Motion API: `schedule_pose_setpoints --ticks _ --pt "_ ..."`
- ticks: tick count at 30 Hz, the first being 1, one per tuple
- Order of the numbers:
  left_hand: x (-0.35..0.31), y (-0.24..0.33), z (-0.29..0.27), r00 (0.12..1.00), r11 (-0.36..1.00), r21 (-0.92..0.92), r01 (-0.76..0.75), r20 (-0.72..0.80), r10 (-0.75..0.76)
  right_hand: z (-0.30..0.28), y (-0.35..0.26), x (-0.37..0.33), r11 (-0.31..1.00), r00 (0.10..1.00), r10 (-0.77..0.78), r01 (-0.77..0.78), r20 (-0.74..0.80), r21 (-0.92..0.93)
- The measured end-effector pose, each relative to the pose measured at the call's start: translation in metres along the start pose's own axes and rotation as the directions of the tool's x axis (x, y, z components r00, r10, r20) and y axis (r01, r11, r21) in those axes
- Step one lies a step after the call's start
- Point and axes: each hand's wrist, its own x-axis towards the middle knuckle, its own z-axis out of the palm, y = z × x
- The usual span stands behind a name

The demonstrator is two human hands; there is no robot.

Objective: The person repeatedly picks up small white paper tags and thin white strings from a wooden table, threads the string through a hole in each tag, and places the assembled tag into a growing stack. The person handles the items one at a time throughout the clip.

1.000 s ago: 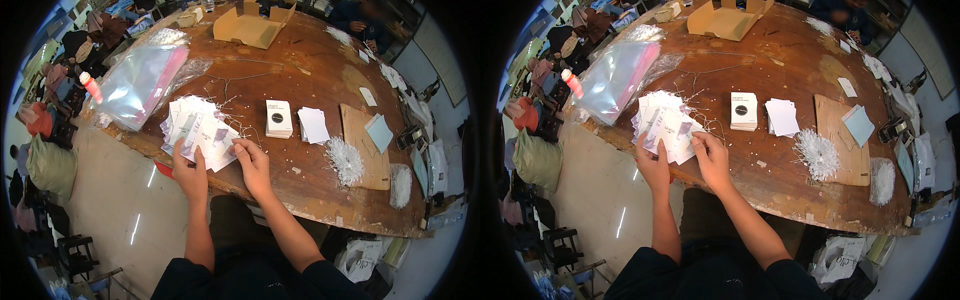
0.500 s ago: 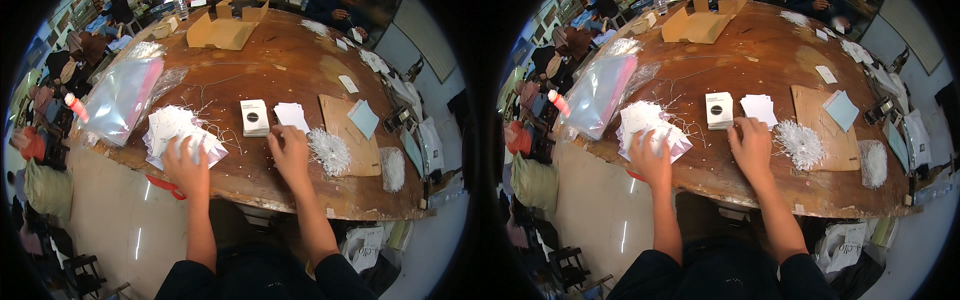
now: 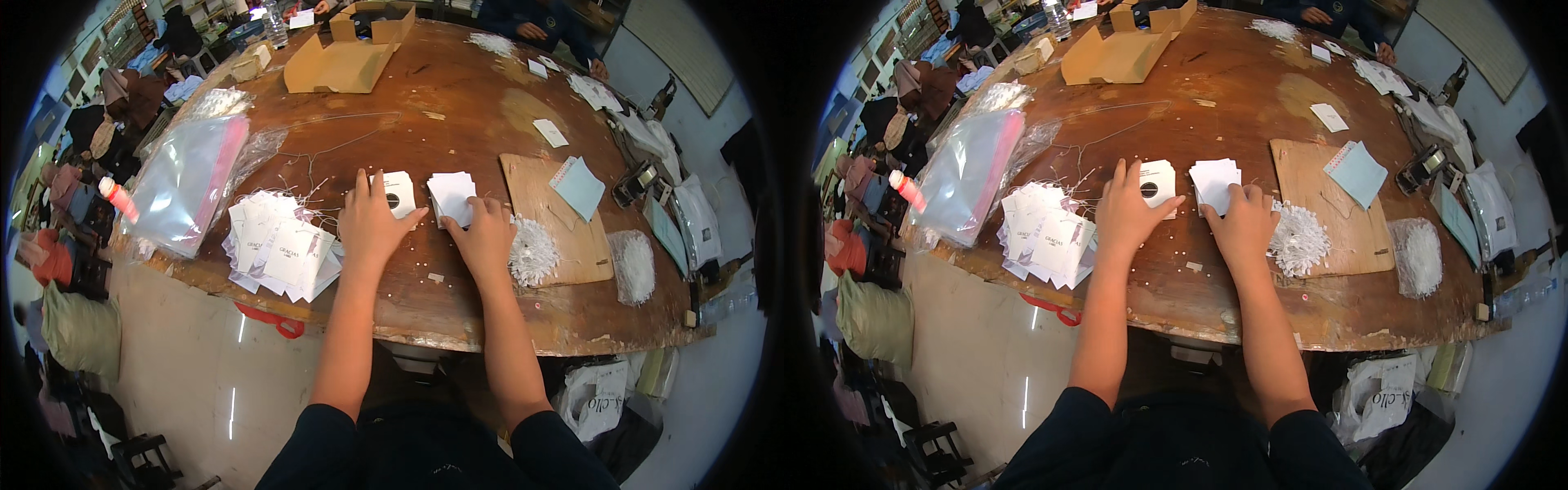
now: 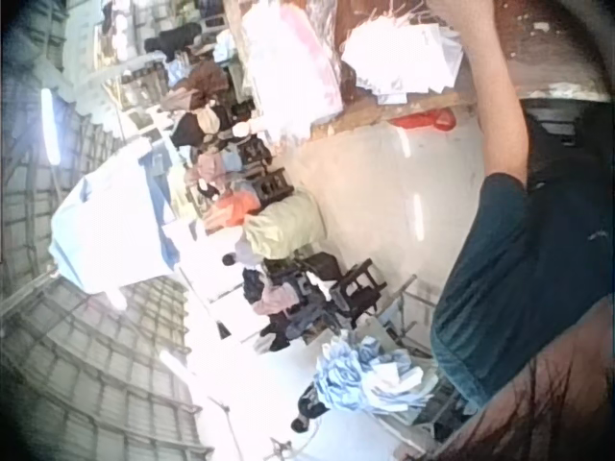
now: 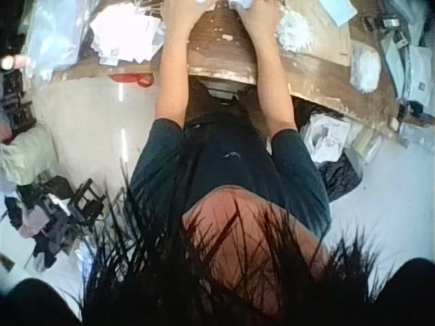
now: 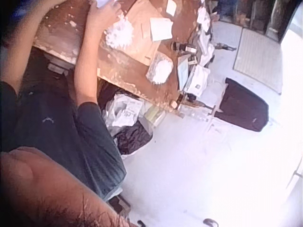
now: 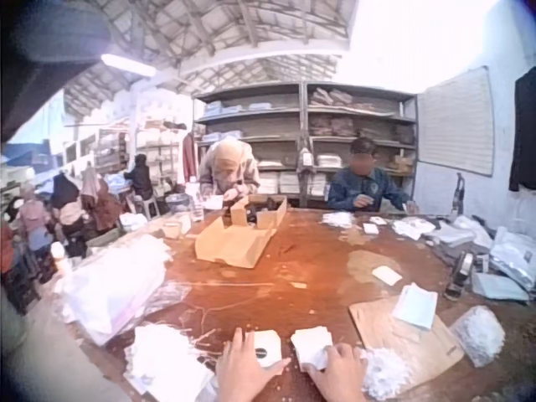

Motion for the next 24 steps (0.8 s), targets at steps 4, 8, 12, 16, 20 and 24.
schedule_pose_setpoints --ticks 4,8,12,16,20,24 --pt "0.018 -0.006 -0.013 0.990 0.999 0.012 -0.041 0.139 0.039 0.003 0.001 0.001 1.000 1.000 0.006 -0.006 0.029 -0.012" --pt "0.018 -0.005 -0.015 0.985 0.998 0.020 -0.058 0.164 0.054 0.005 -0.001 -0.003 0.999 0.997 -0.044 0.043 -0.056 -0.012" --pt "0.019 -0.003 -0.015 0.974 0.998 0.029 -0.060 0.221 0.053 0.006 -0.001 -0.006 1.000 0.998 -0.026 0.026 -0.059 -0.014" --pt "0.021 -0.001 -0.016 0.967 0.999 0.020 -0.050 0.249 0.043 0.006 0.000 -0.006 0.999 0.996 -0.035 0.033 -0.086 -0.016" --pt "0.021 -0.002 -0.015 0.976 0.996 -0.008 -0.094 0.195 0.093 0.006 0.001 -0.008 0.999 0.996 -0.041 0.040 -0.075 -0.006" --pt "0.017 -0.004 -0.011 0.982 0.984 -0.049 -0.173 0.070 0.177 0.005 -0.001 -0.010 0.999 0.999 -0.034 0.034 -0.030 -0.005"
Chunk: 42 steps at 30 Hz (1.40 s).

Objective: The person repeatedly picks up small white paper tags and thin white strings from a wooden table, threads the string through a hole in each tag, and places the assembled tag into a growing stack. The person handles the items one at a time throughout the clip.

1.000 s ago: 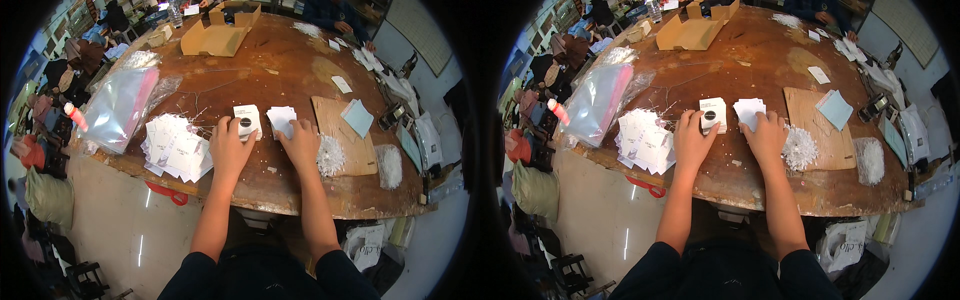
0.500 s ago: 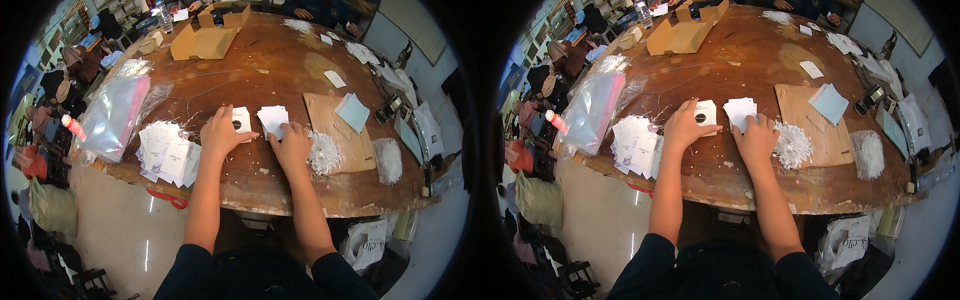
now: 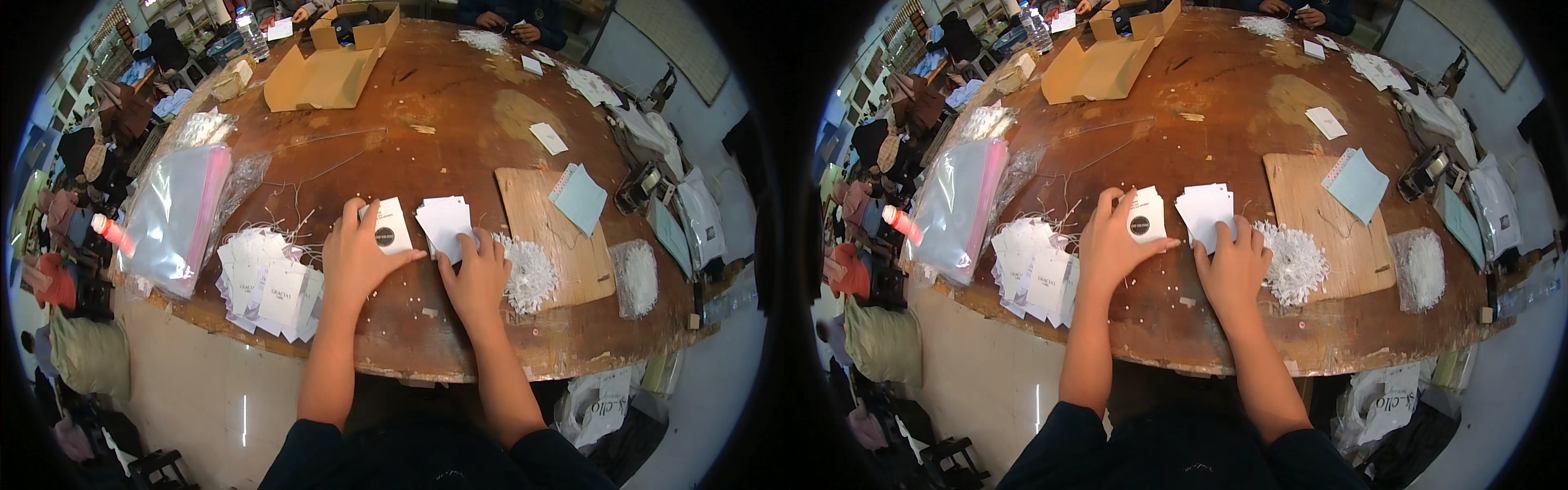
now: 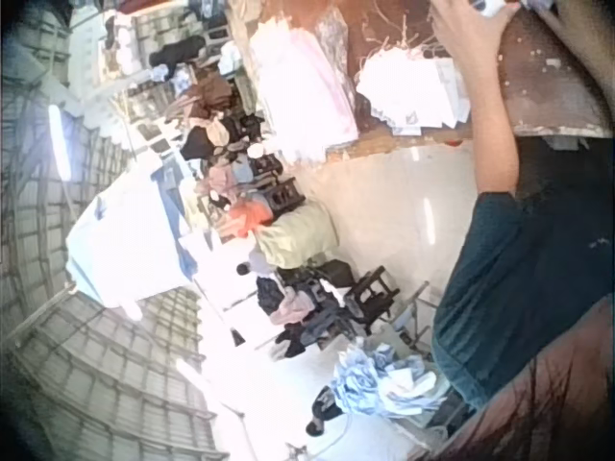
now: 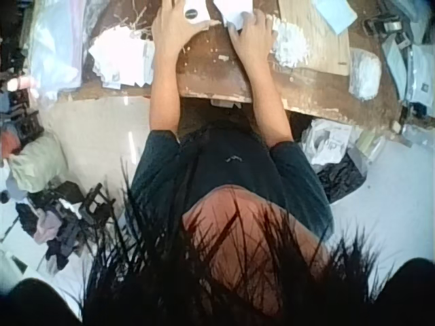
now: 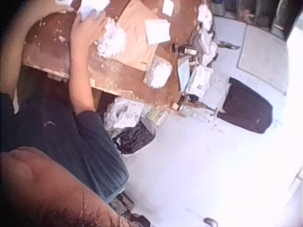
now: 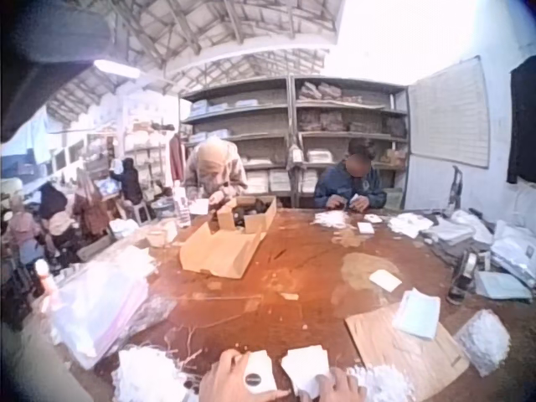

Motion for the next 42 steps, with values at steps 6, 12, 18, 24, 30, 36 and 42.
schedule_pose_setpoints --ticks 6,12,18,24,30,36,42 --pt "-0.010 0.003 0.008 0.992 0.993 -0.068 -0.093 -0.096 0.087 0.000 -0.002 0.003 0.998 1.000 0.015 -0.014 -0.004 0.065" --pt "-0.012 0.001 0.016 0.978 0.990 -0.075 -0.123 -0.179 0.108 0.001 0.000 0.002 0.995 1.000 -0.003 0.004 -0.012 0.097" --pt "-0.010 0.000 0.016 0.983 0.977 -0.165 -0.136 -0.149 0.111 0.000 0.001 0.003 0.997 0.999 0.018 -0.015 -0.044 0.080" --pt "-0.011 -0.001 0.016 0.990 0.986 -0.101 -0.133 -0.066 0.127 0.005 0.002 0.001 0.995 0.999 0.041 -0.039 -0.019 0.090" --pt "-0.007 -0.007 0.015 0.978 0.978 -0.098 -0.184 -0.113 0.173 0.006 -0.004 0.005 0.995 0.999 0.004 0.000 -0.046 0.100" --pt "-0.006 -0.008 0.020 0.975 0.905 -0.398 -0.152 -0.212 0.070 0.001 -0.009 0.006 0.984 0.995 -0.003 0.022 -0.102 0.179" --pt "-0.012 0.004 0.020 0.961 0.823 -0.533 -0.194 -0.272 0.050 -0.005 -0.014 0.005 0.852 0.983 0.021 0.079 -0.184 0.518"
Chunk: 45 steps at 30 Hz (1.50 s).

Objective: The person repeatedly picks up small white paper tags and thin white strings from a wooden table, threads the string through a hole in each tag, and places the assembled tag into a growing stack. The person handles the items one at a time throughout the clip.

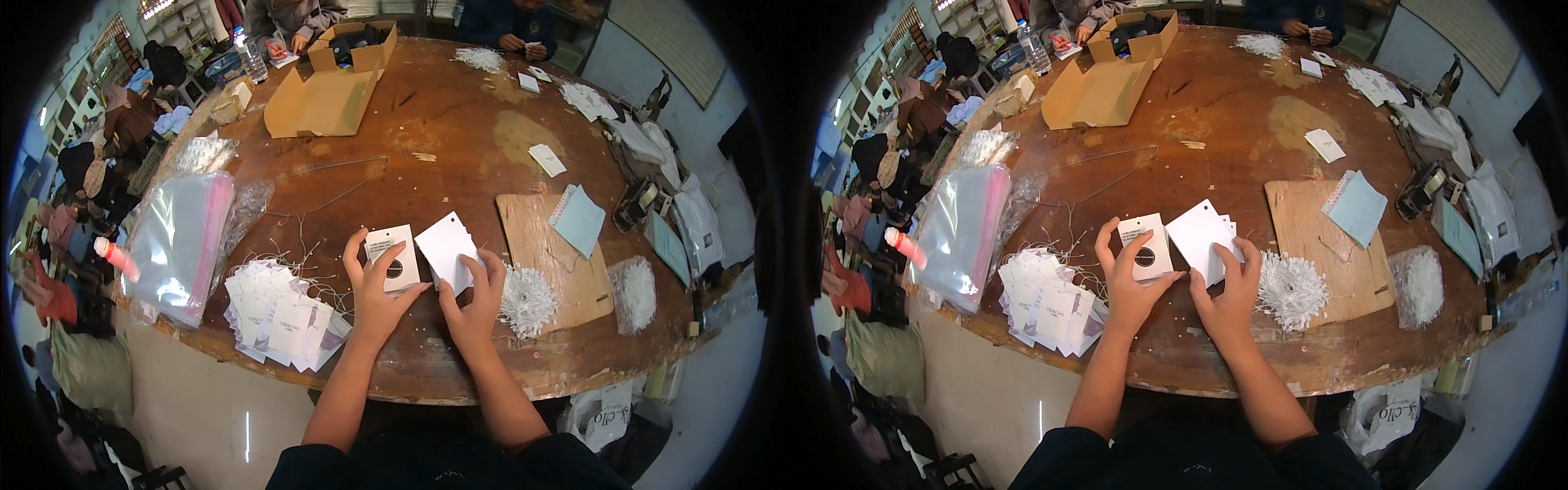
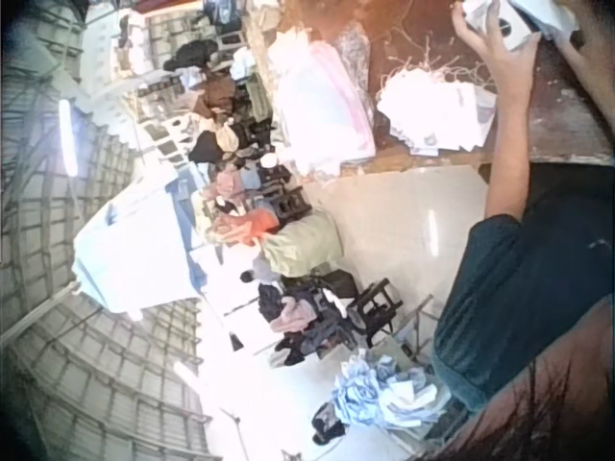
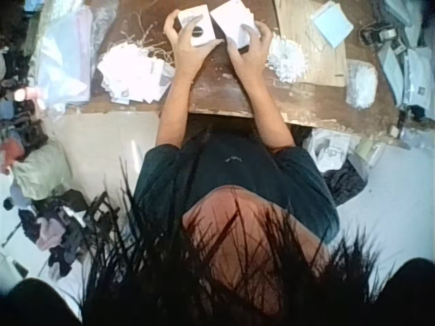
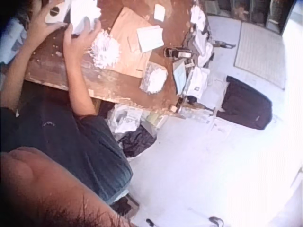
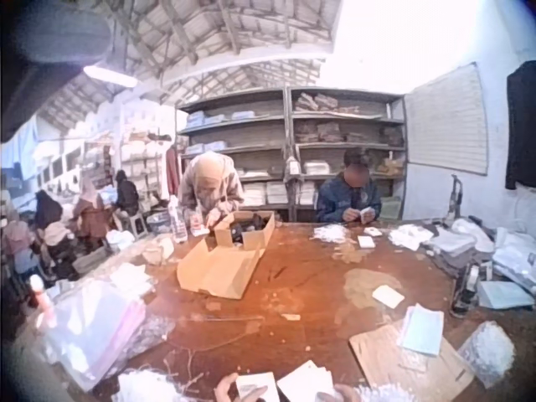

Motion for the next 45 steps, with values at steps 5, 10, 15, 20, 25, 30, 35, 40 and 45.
schedule_pose_setpoints --ticks 5,10,15,20,25,30,35,40,45 --pt "-0.003 0.004 0.006 1.000 0.999 -0.031 0.020 0.015 -0.020 0.007 -0.018 -0.011 0.928 0.974 0.102 -0.166 0.202 0.334" --pt "-0.007 -0.003 0.007 0.998 0.993 -0.115 -0.026 0.048 0.032 0.017 -0.015 -0.012 0.689 0.956 0.154 -0.286 0.251 0.666" --pt "-0.005 0.000 0.013 0.993 0.940 -0.338 -0.052 0.080 0.084 0.016 -0.006 -0.008 0.310 0.848 0.376 -0.495 0.373 0.812" --pt "-0.008 0.015 0.020 0.973 0.487 -0.852 0.192 0.102 -0.206 0.015 -0.010 -0.007 0.413 0.860 0.411 -0.472 0.303 0.779" --pt "-0.009 0.018 0.013 0.835 0.165 -0.859 0.485 0.398 -0.380 0.013 -0.019 -0.012 0.677 0.923 0.297 -0.385 0.247 0.627" --pt "-0.033 0.034 0.011 0.837 0.517 -0.687 0.511 0.259 -0.483 -0.004 -0.025 -0.034 0.727 0.903 0.318 -0.428 0.289 0.537" --pt "-0.060 0.036 -0.002 0.821 0.570 -0.618 0.541 0.242 -0.517 -0.012 -0.022 -0.048 0.657 0.898 0.294 -0.438 0.326 0.614" --pt "-0.074 0.031 0.000 0.802 0.584 -0.571 0.577 0.260 -0.539 -0.010 -0.017 -0.047 0.556 0.846 0.375 -0.533 0.380 0.638" --pt "-0.080 0.031 0.003 0.816 0.613 -0.561 0.556 0.227 -0.532 -0.010 -0.020 -0.050 0.566 0.850 0.382 -0.525 0.363 0.636"
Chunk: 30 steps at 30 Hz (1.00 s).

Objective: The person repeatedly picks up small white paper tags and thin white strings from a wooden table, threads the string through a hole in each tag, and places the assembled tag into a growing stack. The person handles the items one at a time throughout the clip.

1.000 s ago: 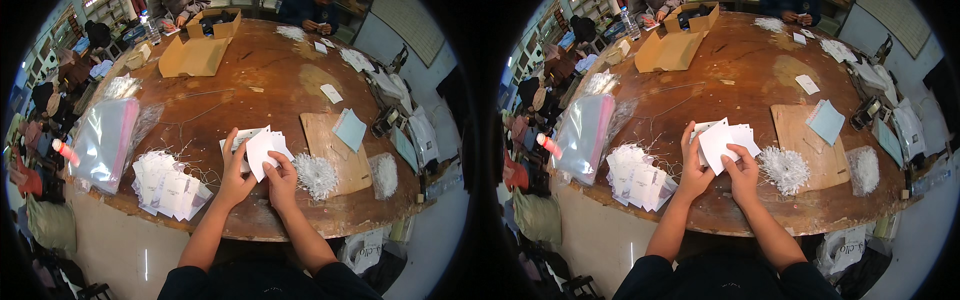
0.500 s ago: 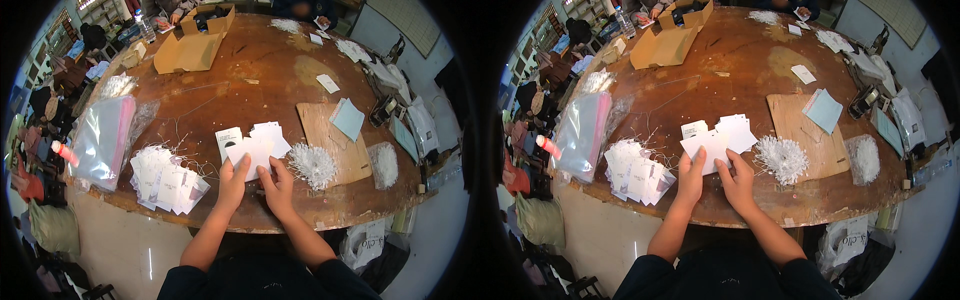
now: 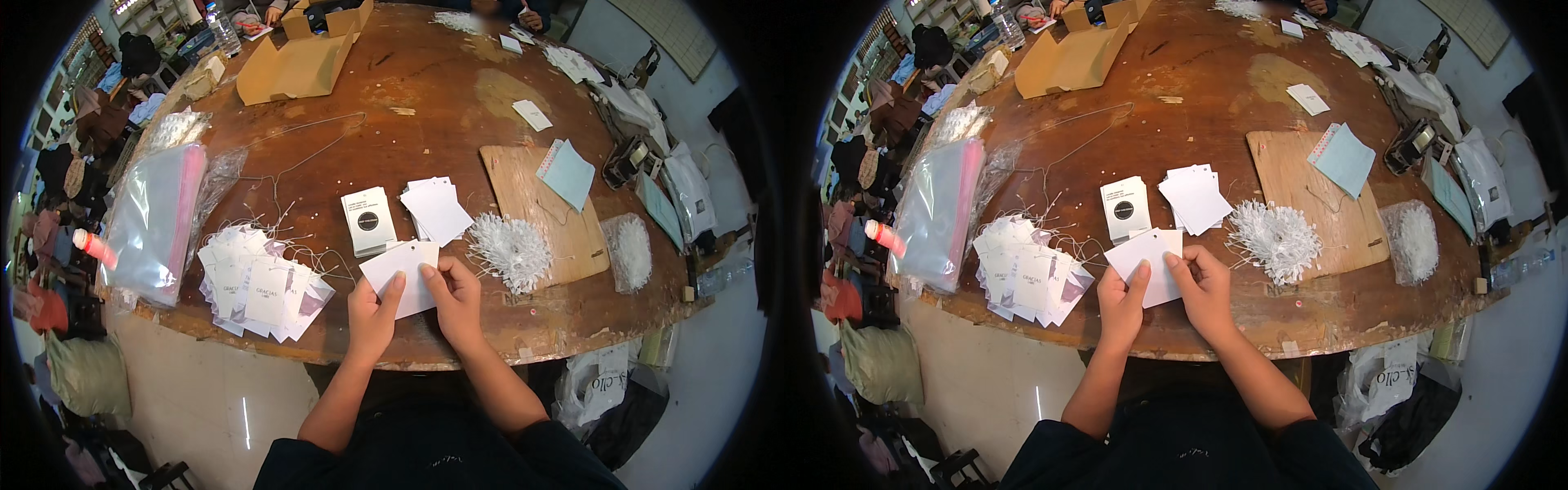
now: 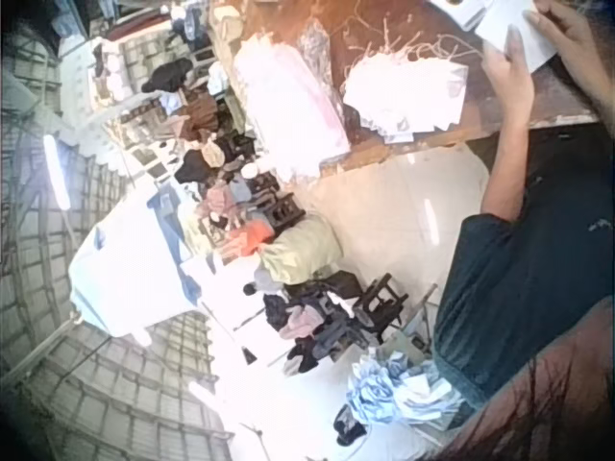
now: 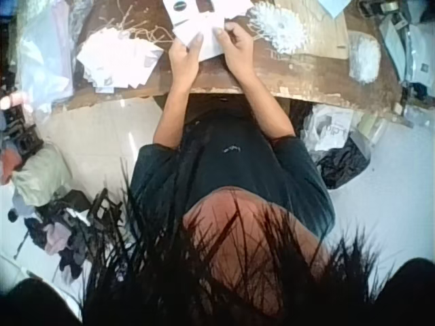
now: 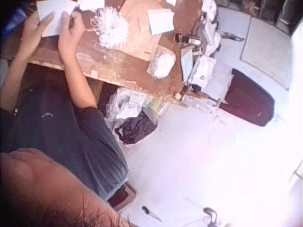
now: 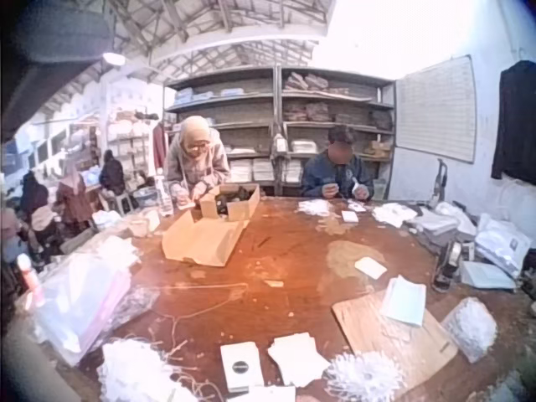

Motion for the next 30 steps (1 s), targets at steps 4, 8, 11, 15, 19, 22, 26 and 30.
schedule_pose_setpoints --ticks 4,8,11,15,19,22,26,30 --pt "-0.002 0.000 -0.001 1.000 1.000 0.008 -0.006 -0.008 0.006 -0.001 0.001 0.000 1.000 1.000 -0.009 0.009 -0.003 -0.023" --pt "-0.003 0.000 -0.001 1.000 1.000 -0.006 -0.012 -0.012 0.012 -0.002 0.004 -0.002 0.999 1.000 -0.009 0.009 0.005 -0.040" --pt "-0.004 0.001 -0.002 1.000 1.000 0.012 0.001 -0.028 -0.001 -0.001 0.004 -0.002 0.999 1.000 -0.003 0.003 0.005 -0.041" --pt "-0.005 0.002 -0.003 0.996 0.995 0.065 -0.080 -0.045 0.083 -0.019 -0.012 0.004 0.779 0.946 -0.322 0.291 0.045 -0.556" --pt "-0.006 0.002 -0.004 0.994 0.987 0.138 -0.087 -0.060 0.096 -0.071 -0.037 0.019 0.130 0.873 -0.436 0.301 0.218 -0.945" --pt "-0.005 0.002 -0.004 0.991 0.980 0.170 -0.103 -0.070 0.116 -0.097 -0.037 0.027 0.045 0.883 -0.425 0.241 0.200 -0.970" --pt "-0.003 0.001 -0.003 0.986 0.978 0.172 -0.118 -0.099 0.137 -0.120 -0.042 0.046 0.024 0.866 -0.493 0.109 0.083 -0.994" --pt "-0.003 0.000 -0.002 0.990 0.979 0.166 -0.115 -0.062 0.127 -0.126 -0.039 0.092 -0.029 0.933 -0.341 0.111 0.114 -0.993"
